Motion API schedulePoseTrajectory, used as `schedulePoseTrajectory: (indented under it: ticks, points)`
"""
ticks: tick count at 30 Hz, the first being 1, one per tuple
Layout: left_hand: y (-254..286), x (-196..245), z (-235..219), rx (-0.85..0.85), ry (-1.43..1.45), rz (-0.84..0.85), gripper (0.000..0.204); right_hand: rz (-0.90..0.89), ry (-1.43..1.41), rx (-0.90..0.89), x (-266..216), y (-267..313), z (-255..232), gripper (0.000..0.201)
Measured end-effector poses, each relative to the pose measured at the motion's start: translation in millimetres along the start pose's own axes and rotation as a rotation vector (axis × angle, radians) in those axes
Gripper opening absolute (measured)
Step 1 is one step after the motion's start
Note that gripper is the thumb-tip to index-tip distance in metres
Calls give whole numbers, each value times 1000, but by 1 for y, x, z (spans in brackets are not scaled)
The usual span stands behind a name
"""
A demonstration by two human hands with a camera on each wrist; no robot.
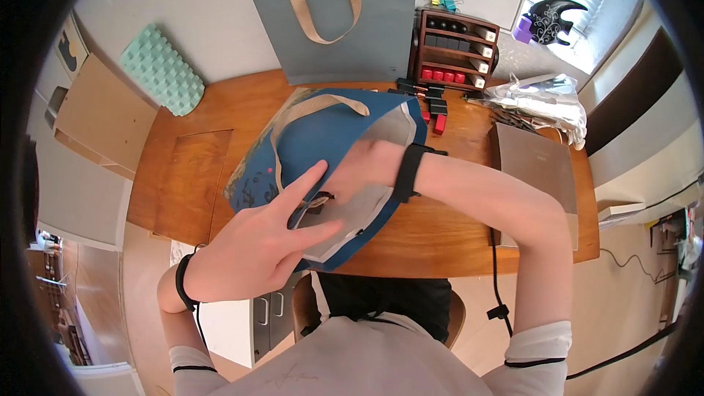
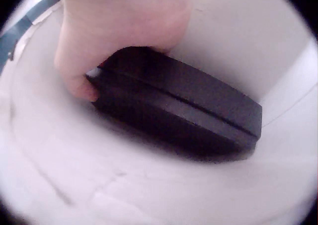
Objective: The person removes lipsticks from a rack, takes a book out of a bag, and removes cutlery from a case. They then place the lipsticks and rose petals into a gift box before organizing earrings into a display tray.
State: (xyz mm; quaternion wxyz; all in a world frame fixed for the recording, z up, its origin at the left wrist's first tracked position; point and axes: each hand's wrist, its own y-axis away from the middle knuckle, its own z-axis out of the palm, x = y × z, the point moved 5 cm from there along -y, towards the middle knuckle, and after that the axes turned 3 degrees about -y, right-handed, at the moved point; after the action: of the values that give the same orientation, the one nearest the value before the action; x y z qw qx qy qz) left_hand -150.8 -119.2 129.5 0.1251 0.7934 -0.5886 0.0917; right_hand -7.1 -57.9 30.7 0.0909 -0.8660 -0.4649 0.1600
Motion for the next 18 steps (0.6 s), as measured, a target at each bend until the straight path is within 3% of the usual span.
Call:
schedulePoseTrajectory:
  ticks: [4,6,12,13,14,18]
  points:
    - [5,3,3,39,-15,2,52,-46,-1,-104,-21,13,-14,40]
    - [4,3,9,81,-50,3,53,-98,22,-80,-34,23,-28,39]
    - [-2,7,18,-35,112,135,61,-122,15,16,-49,68,-26,38]
    - [-4,7,18,-23,120,122,60,-144,45,47,-52,72,-26,38]
    - [-6,7,18,-12,126,111,59,-98,-33,-49,-50,79,-18,33]
    - [-13,-4,15,109,133,161,57,-96,25,7,-51,90,-10,40]
